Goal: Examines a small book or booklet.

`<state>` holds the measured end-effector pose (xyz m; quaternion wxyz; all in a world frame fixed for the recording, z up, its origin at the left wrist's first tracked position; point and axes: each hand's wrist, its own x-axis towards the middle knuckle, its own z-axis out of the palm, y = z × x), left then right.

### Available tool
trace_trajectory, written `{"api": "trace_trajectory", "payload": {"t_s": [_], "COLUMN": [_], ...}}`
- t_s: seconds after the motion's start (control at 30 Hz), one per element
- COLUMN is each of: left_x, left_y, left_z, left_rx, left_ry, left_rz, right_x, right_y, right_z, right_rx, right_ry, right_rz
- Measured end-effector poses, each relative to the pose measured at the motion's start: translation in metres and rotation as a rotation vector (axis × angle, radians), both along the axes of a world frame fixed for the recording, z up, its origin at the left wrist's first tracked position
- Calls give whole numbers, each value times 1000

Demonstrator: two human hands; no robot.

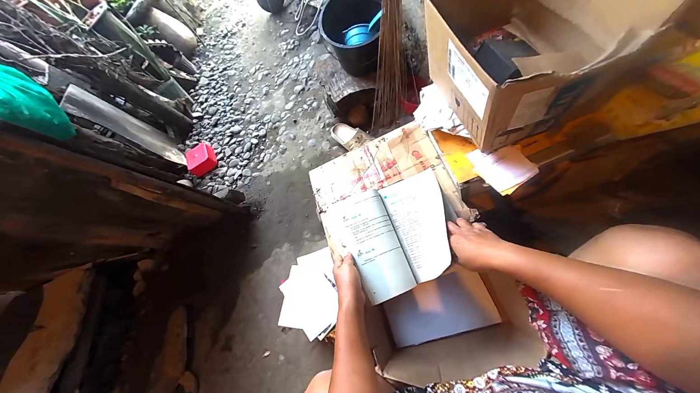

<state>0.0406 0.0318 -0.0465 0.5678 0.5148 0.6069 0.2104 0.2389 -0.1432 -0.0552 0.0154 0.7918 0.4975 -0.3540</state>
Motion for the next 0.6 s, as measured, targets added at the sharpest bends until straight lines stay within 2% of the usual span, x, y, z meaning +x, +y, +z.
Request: {"api": "trace_trajectory", "payload": {"t_s": [0.6], "left_x": [-1], "left_y": [1], "left_z": [-3], "left_rx": [11], "left_ry": [42], "left_rz": [-9], "right_x": [1], "right_y": [-2], "right_z": [-2], "right_rx": [12], "right_ry": [5], "right_rz": [13]}}
